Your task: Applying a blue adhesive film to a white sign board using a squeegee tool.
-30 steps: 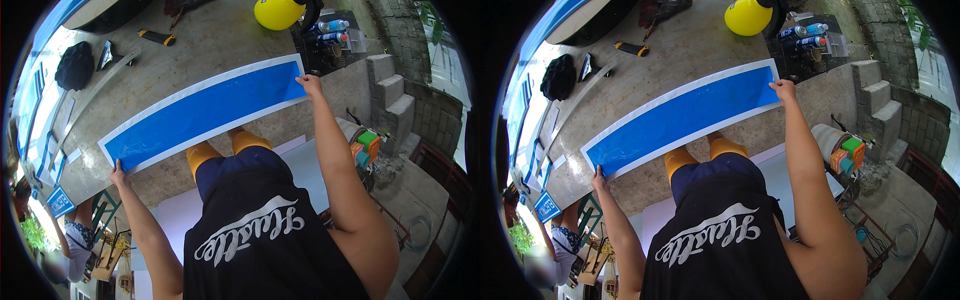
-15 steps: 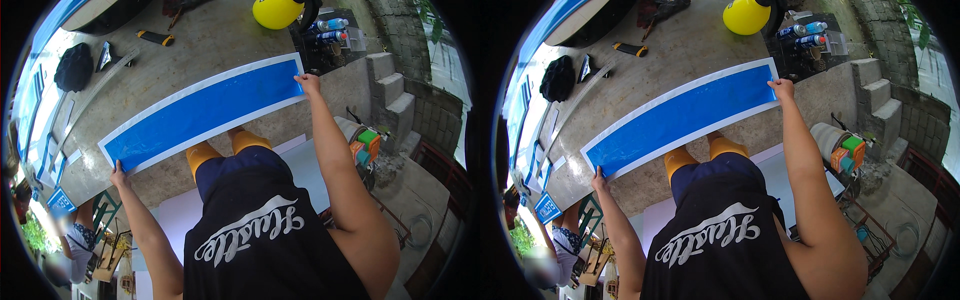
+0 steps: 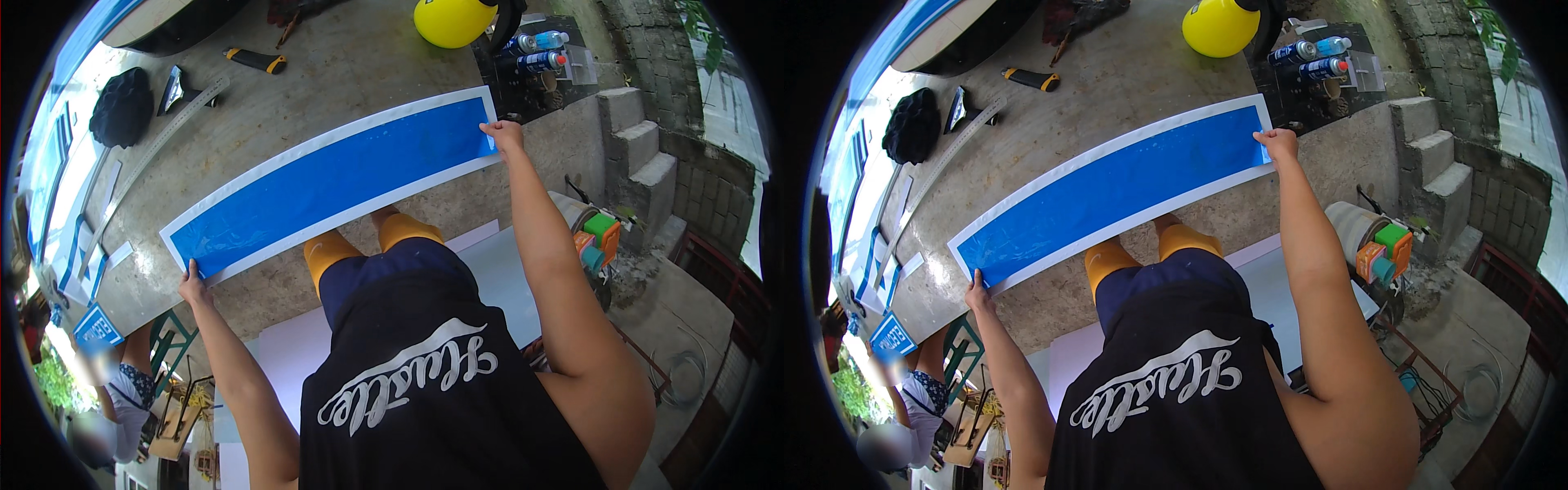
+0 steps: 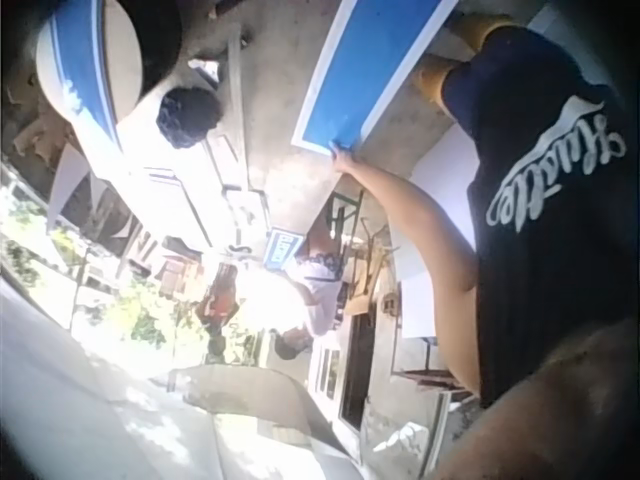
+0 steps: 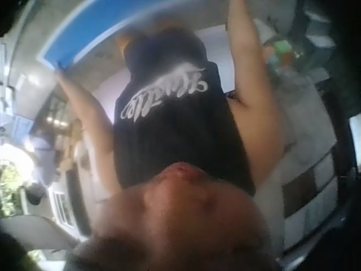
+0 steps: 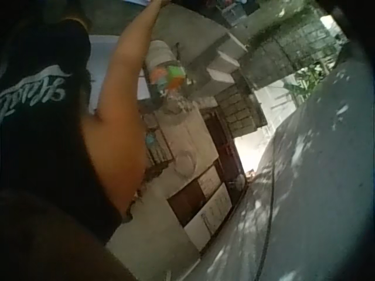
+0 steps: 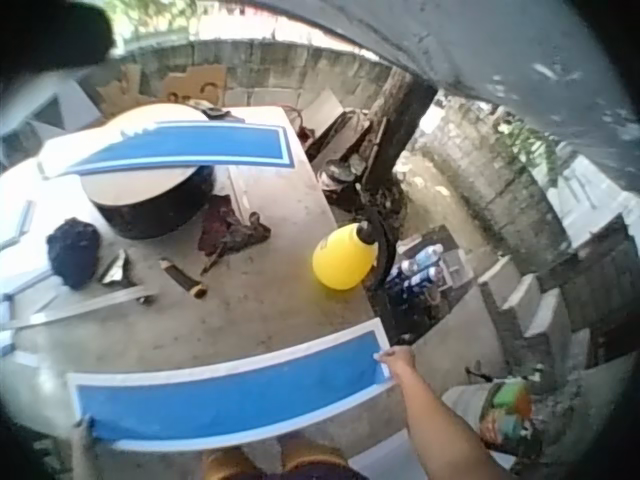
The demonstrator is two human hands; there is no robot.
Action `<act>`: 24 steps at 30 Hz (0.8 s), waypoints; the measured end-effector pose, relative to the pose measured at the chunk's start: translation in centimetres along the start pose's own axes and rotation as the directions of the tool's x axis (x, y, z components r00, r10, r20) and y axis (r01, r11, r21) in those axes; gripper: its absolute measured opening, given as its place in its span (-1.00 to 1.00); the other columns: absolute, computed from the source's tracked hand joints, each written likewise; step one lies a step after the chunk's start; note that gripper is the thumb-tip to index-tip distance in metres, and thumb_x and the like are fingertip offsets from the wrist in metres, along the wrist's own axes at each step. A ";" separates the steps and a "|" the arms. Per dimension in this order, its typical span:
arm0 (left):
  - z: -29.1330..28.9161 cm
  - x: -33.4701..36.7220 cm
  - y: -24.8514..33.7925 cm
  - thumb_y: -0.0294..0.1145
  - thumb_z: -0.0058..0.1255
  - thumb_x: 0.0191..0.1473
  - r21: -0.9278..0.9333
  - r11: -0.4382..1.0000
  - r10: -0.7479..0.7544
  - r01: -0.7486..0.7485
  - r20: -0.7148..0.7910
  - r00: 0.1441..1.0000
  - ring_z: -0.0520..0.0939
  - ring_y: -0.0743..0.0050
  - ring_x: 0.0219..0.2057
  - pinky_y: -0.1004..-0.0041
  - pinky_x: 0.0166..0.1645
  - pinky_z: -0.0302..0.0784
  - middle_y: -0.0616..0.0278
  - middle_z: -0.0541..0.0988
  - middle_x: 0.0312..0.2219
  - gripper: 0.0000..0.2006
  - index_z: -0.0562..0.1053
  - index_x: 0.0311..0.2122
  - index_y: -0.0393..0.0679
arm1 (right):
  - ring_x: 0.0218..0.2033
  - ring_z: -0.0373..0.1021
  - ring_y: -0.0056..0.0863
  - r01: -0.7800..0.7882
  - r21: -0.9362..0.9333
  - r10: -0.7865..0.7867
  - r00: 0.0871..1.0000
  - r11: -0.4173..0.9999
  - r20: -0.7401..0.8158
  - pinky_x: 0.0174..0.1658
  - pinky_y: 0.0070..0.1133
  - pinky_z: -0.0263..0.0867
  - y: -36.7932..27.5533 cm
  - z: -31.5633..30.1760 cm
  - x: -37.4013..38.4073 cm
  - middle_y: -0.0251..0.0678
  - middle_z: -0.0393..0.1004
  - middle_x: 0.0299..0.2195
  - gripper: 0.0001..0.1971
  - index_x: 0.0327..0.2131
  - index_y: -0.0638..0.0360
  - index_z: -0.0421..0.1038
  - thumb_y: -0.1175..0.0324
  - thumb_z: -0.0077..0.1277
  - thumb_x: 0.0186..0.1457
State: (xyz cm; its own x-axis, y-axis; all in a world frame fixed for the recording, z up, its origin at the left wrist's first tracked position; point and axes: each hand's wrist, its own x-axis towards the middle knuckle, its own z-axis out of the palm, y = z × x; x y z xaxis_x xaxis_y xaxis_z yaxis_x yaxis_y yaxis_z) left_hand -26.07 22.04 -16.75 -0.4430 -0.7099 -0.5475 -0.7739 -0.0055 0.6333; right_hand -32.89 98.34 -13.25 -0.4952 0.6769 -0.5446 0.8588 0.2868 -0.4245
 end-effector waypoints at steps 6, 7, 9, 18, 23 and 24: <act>-0.7 0.7 -0.3 -0.27 0.21 -0.06 0.002 1.000 -0.017 0.017 -0.015 1.000 0.53 0.38 -0.33 0.43 -0.19 0.43 0.08 0.56 -0.33 -0.57 0.45 -0.20 -0.44 | -0.53 0.35 -0.61 0.017 0.012 -0.017 1.000 1.000 0.014 -0.40 -0.60 0.28 -0.5 0.2 -0.4 -0.33 0.51 -0.53 -0.73 -0.47 0.29 0.51 0.30 0.30 -0.20; -0.8 0.3 -0.2 -0.27 0.22 -0.07 -0.024 0.999 -0.026 0.027 0.005 1.000 0.53 0.38 -0.33 0.43 -0.19 0.43 0.07 0.56 -0.34 -0.58 0.46 -0.20 -0.44 | -0.54 0.33 -0.63 0.016 0.000 -0.016 1.000 1.000 0.016 -0.41 -0.61 0.27 -0.4 0.1 -0.2 -0.35 0.50 -0.54 -0.73 -0.48 0.29 0.51 0.29 0.30 -0.20; -0.3 -0.3 0.4 -0.28 0.23 -0.08 0.013 1.000 -0.001 0.002 -0.022 1.000 0.53 0.38 -0.33 0.44 -0.20 0.43 0.07 0.56 -0.34 -0.57 0.45 -0.20 -0.44 | -0.57 0.32 -0.66 0.078 -0.052 -0.076 0.997 0.996 0.025 -0.43 -0.61 0.25 0.2 -0.3 0.6 -0.38 0.49 -0.57 -0.72 -0.48 0.29 0.52 0.27 0.29 -0.18; 1.9 -3.5 2.3 -0.31 0.25 -0.13 0.111 0.994 0.019 -0.002 -0.149 0.989 0.56 0.36 -0.35 0.41 -0.20 0.45 0.05 0.58 -0.37 -0.62 0.50 -0.24 -0.39 | -0.48 0.33 -0.63 0.042 0.005 -0.042 0.991 0.999 0.129 -0.36 -0.64 0.25 2.8 -1.2 4.0 -0.39 0.48 -0.50 -0.71 -0.41 0.30 0.49 0.25 0.25 -0.11; 1.1 -2.9 1.4 -0.31 0.27 -0.15 0.118 0.992 -0.006 0.032 -0.215 0.977 0.57 0.36 -0.38 0.42 -0.21 0.46 0.05 0.59 -0.38 -0.60 0.50 -0.24 -0.38 | -0.48 0.34 -0.62 0.042 -0.016 -0.039 0.988 0.999 0.148 -0.35 -0.63 0.27 2.8 -0.5 4.2 -0.38 0.47 -0.46 -0.66 -0.34 0.31 0.46 0.21 0.23 -0.08; 1.3 -3.6 2.3 -0.30 0.28 -0.16 0.125 0.991 -0.016 0.042 -0.200 0.980 0.58 0.36 -0.35 0.42 -0.19 0.46 0.03 0.59 -0.36 -0.59 0.50 -0.23 -0.37 | -0.47 0.34 -0.61 0.025 -0.025 -0.021 0.988 0.999 0.152 -0.35 -0.63 0.27 2.9 -0.7 4.4 -0.38 0.47 -0.45 -0.66 -0.34 0.31 0.46 0.22 0.22 -0.07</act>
State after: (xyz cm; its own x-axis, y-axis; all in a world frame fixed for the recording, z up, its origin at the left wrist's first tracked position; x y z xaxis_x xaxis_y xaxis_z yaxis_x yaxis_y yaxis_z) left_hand -26.89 25.51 -14.01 -0.3309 -0.8363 -0.4372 -0.8425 0.0530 0.5362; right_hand -32.47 102.58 -16.37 -0.5275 0.5599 -0.6389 0.8490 0.3209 -0.4197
